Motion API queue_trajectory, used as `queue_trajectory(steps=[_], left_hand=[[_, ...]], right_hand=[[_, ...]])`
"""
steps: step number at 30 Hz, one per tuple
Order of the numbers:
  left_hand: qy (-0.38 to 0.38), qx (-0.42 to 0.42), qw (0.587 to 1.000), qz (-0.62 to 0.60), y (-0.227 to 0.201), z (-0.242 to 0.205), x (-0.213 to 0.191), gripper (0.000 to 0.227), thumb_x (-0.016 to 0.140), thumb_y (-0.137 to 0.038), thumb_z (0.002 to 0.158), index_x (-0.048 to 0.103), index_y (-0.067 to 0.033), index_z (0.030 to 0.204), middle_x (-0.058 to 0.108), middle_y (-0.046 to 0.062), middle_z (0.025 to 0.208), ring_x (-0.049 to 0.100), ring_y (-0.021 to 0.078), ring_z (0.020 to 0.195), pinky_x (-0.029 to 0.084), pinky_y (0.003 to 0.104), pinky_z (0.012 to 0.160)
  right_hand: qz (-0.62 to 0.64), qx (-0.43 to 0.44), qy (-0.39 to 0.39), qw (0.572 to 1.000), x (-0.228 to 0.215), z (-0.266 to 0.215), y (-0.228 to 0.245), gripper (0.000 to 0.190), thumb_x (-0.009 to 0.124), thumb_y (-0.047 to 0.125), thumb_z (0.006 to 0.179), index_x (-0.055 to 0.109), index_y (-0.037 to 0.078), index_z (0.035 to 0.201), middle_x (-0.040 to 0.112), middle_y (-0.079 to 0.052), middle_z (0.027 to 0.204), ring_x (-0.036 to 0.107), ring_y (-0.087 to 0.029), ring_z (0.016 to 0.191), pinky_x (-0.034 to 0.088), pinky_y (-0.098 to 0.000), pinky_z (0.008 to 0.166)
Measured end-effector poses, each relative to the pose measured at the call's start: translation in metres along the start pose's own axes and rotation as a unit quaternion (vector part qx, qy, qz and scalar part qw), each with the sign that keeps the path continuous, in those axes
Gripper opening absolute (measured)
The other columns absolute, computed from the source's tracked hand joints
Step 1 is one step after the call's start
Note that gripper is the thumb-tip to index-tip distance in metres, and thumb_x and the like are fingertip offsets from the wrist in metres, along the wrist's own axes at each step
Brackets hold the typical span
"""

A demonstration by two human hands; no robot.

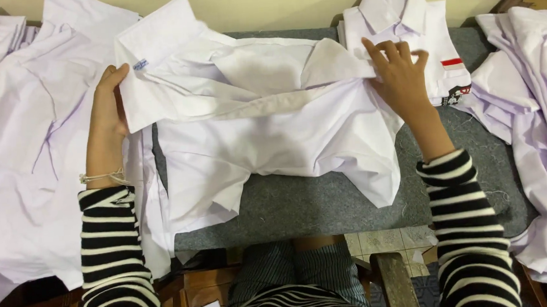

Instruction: Folding a white shirt and using scissors to trim loose threads from the garment.

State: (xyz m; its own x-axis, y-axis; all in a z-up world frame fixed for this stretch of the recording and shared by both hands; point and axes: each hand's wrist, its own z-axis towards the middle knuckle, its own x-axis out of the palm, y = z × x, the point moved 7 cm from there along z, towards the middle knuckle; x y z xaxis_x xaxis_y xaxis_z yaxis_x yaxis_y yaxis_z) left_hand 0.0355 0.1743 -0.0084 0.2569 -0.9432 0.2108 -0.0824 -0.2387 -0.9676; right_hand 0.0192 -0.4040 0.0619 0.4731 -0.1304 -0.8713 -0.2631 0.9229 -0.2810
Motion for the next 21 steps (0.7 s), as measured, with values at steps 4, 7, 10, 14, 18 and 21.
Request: queue_trajectory(steps=[4, 7, 10, 14, 18, 21], left_hand=[[0.024, -0.023, 0.99, -0.139, 0.004, 0.01, 0.004, 0.027, 0.075, -0.032, 0.097, 0.053, -0.0203, 0.088, 0.058, 0.0, 0.098, 0.073, 0.0145, 0.093, 0.066, 0.027, 0.085], [0.062, -0.079, 0.934, -0.343, -0.038, -0.043, 0.063, 0.021, 0.072, -0.028, 0.094, 0.068, -0.0139, 0.108, 0.049, 0.017, 0.119, 0.068, 0.031, 0.11, 0.067, 0.037, 0.097], [0.111, -0.087, 0.947, -0.288, -0.044, -0.066, 0.097, 0.071, 0.062, -0.031, 0.084, 0.048, -0.0357, 0.154, 0.035, 0.008, 0.128, 0.056, 0.0323, 0.146, 0.053, 0.057, 0.111], [0.172, 0.041, 0.984, 0.006, 0.001, -0.044, 0.11, 0.065, 0.049, -0.038, 0.099, 0.03, -0.0314, 0.161, 0.003, 0.0, 0.169, 0.031, 0.0224, 0.154, 0.042, 0.042, 0.112], [0.112, 0.13, 0.958, 0.228, 0.035, -0.042, 0.105, 0.06, 0.06, -0.016, 0.101, 0.042, -0.0154, 0.158, -0.01, 0.032, 0.16, 0.037, 0.0467, 0.146, 0.041, 0.054, 0.117], [0.093, 0.152, 0.929, 0.325, 0.02, -0.073, 0.112, 0.051, 0.06, -0.012, 0.1, 0.052, -0.0156, 0.15, -0.003, 0.033, 0.16, 0.041, 0.0474, 0.143, 0.042, 0.053, 0.114]], right_hand=[[0.156, 0.099, 0.001, 0.983, -0.028, -0.037, 0.008, 0.078, 0.084, 0.021, 0.087, 0.047, 0.01, 0.155, 0.048, -0.017, 0.135, 0.04, -0.037, 0.121, 0.035, -0.0651, 0.098], [0.218, 0.139, -0.132, 0.957, -0.029, -0.086, 0.005, 0.051, 0.081, 0.006, 0.09, 0.057, 0.005, 0.135, 0.047, -0.014, 0.12, 0.048, -0.039, 0.114, 0.045, -0.0591, 0.092], [0.26, 0.139, -0.177, 0.939, -0.049, -0.135, 0.021, 0.035, 0.067, 0.001, 0.095, 0.053, -0.002, 0.128, 0.044, -0.02, 0.121, 0.04, -0.033, 0.107, 0.035, -0.0431, 0.093], [0.371, 0.284, -0.013, 0.884, 0.0, -0.201, 0.009, 0.02, 0.066, 0.013, 0.102, 0.058, 0.0, 0.115, 0.058, -0.018, 0.101, 0.061, -0.032, 0.087, 0.05, -0.0397, 0.066], [0.345, 0.389, 0.179, 0.835, 0.021, -0.251, 0.019, 0.051, 0.062, 0.053, 0.102, 0.072, 0.003, 0.107, 0.076, -0.022, 0.084, 0.074, -0.039, 0.088, 0.057, -0.051, 0.073], [0.343, 0.393, 0.216, 0.825, -0.016, -0.239, 0.031, 0.061, 0.06, 0.058, 0.1, 0.073, -0.001, 0.111, 0.076, -0.024, 0.088, 0.073, -0.041, 0.092, 0.056, -0.0517, 0.081]])
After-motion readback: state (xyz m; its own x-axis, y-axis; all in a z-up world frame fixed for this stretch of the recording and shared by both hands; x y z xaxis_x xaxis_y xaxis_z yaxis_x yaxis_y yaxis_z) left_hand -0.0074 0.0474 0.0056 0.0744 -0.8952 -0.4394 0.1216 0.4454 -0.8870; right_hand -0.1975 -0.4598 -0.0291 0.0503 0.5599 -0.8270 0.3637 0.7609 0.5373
